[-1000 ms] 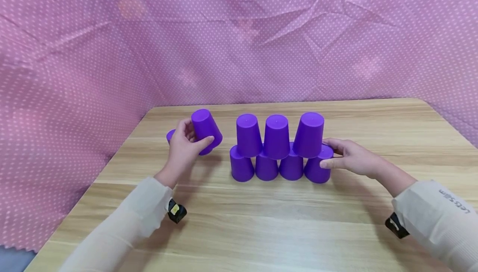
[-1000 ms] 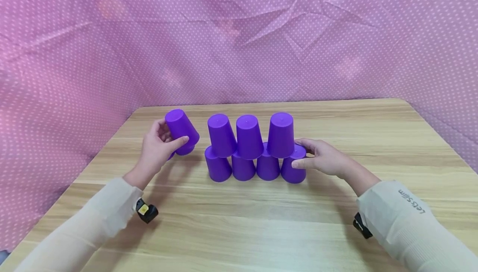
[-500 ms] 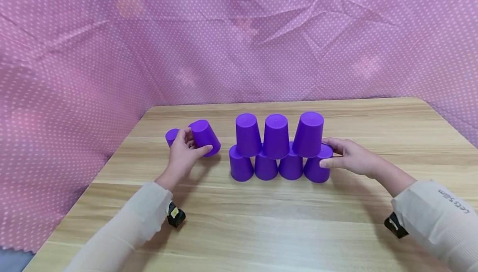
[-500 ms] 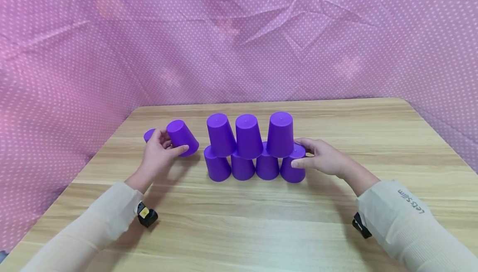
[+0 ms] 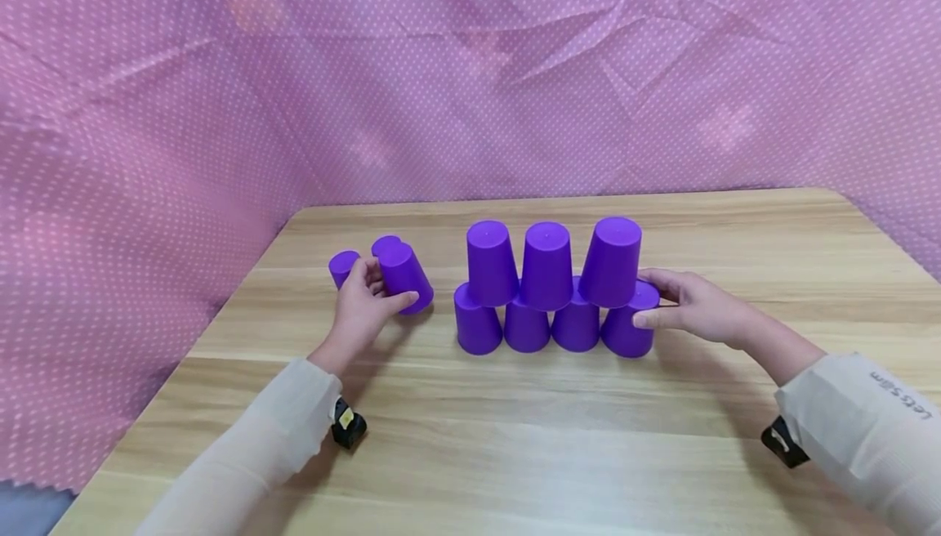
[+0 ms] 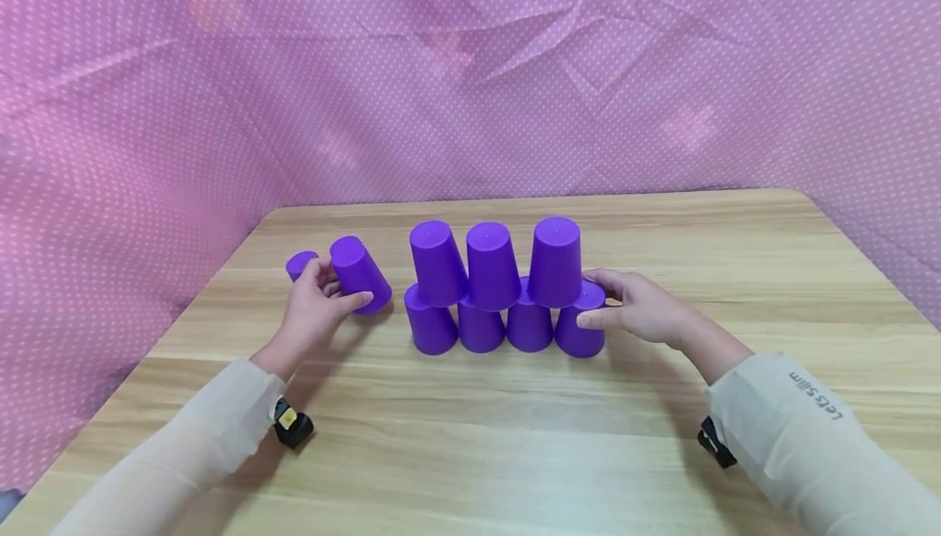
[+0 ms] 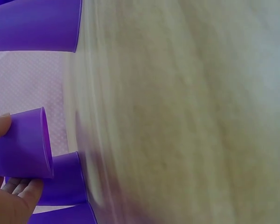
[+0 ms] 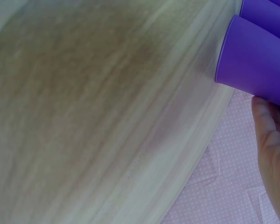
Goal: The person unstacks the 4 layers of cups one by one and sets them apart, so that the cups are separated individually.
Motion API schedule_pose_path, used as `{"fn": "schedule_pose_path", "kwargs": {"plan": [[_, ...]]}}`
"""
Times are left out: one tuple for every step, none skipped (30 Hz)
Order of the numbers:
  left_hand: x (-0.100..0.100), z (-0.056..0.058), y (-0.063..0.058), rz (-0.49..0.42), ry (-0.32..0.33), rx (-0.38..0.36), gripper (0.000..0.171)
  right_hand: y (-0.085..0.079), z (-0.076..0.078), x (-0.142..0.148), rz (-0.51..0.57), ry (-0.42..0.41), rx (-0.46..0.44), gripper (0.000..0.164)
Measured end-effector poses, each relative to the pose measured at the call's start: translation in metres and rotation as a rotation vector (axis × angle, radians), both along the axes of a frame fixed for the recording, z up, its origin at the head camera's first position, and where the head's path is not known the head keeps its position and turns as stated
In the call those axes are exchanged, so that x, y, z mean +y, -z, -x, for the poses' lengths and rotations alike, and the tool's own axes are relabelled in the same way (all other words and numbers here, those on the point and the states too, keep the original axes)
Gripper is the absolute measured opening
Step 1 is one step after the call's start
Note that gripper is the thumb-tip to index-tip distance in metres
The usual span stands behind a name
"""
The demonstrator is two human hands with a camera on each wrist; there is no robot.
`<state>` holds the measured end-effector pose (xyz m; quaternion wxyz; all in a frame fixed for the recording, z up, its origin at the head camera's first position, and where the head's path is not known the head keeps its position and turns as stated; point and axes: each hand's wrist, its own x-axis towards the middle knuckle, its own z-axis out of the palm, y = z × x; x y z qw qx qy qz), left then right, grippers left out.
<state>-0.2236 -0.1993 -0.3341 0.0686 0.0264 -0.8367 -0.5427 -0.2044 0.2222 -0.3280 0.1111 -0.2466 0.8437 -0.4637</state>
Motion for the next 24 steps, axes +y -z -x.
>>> {"fn": "schedule_pose_path", "kwargs": {"plan": [[-0.001,0.0,0.001,0.007,0.004,-0.001,0.068,-0.001,0.0,0.0,-0.005,0.003,0.0,0.049],[-0.002,0.0,0.002,0.017,0.005,-0.006,0.069,-0.001,0.0,0.0,-0.009,0.005,0.0,0.049],[-0.003,0.001,0.003,0.02,0.005,-0.007,0.068,-0.002,-0.001,0.0,-0.012,0.006,-0.001,0.049],[-0.004,0.001,0.004,0.025,0.004,-0.009,0.068,-0.002,-0.001,0.0,-0.016,0.007,-0.001,0.049],[-0.004,0.001,0.004,0.031,0.004,-0.01,0.069,-0.002,-0.001,0.0,-0.018,0.008,-0.002,0.05],[-0.005,0.001,0.005,0.035,0.002,-0.013,0.069,-0.002,-0.001,0.0,-0.02,0.009,-0.001,0.049],[-0.006,0.001,0.006,0.038,0.002,-0.014,0.069,-0.002,-0.001,-0.001,-0.021,0.008,0.0,0.049],[-0.006,0.001,0.006,0.042,-0.001,-0.018,0.069,-0.002,-0.001,-0.001,-0.021,0.008,0.002,0.049],[-0.007,0.001,0.007,0.04,-0.003,-0.019,0.069,-0.001,-0.001,-0.001,-0.021,0.007,0.003,0.049],[-0.007,0.002,0.007,0.041,-0.004,-0.022,0.069,-0.001,-0.001,-0.001,-0.02,0.007,0.002,0.049],[-0.008,0.002,0.008,0.044,-0.006,-0.023,0.069,-0.001,-0.001,-0.001,-0.019,0.007,0.001,0.05],[-0.008,0.003,0.008,0.045,-0.007,-0.027,0.07,-0.001,-0.001,0.0,-0.019,0.007,-0.001,0.05],[-0.009,0.003,0.009,0.047,-0.01,-0.032,0.069,-0.001,-0.001,0.0,-0.019,0.007,-0.002,0.05],[-0.009,0.004,0.009,0.049,-0.011,-0.038,0.069,-0.001,-0.001,0.0,-0.018,0.007,-0.006,0.051],[-0.009,0.005,0.009,0.051,-0.012,-0.042,0.069,-0.001,-0.001,0.0,-0.017,0.007,-0.009,0.051],[-0.01,0.005,0.009,0.054,-0.013,-0.046,0.069,-0.001,-0.001,0.0,-0.016,0.007,-0.011,0.051],[-0.01,0.005,0.01,0.055,-0.015,-0.05,0.07,-0.001,-0.001,0.0,-0.016,0.007,-0.011,0.051],[-0.01,0.006,0.01,0.055,-0.016,-0.053,0.07,-0.001,-0.001,0.0,-0.015,0.006,-0.012,0.051],[-0.011,0.006,0.01,0.055,-0.018,-0.055,0.069,-0.001,-0.001,0.0,-0.015,0.006,-0.01,0.051],[-0.011,0.006,0.01,0.054,-0.019,-0.054,0.069,-0.001,-0.001,0.0,-0.014,0.004,-0.01,0.051],[-0.011,0.006,0.01,0.053,-0.02,-0.052,0.069,-0.001,-0.001,0.0,-0.013,0.004,-0.009,0.051],[-0.011,0.006,0.011,0.049,-0.022,-0.051,0.069,-0.001,-0.001,-0.001,-0.012,0.002,-0.008,0.051],[-0.011,0.007,0.011,0.046,-0.024,-0.05,0.069,-0.001,0.0,-0.001,-0.011,0.001,-0.008,0.051],[-0.011,0.007,0.011,0.046,-0.024,-0.049,0.069,-0.002,0.0,-0.001,-0.011,0.001,-0.009,0.051]]}}
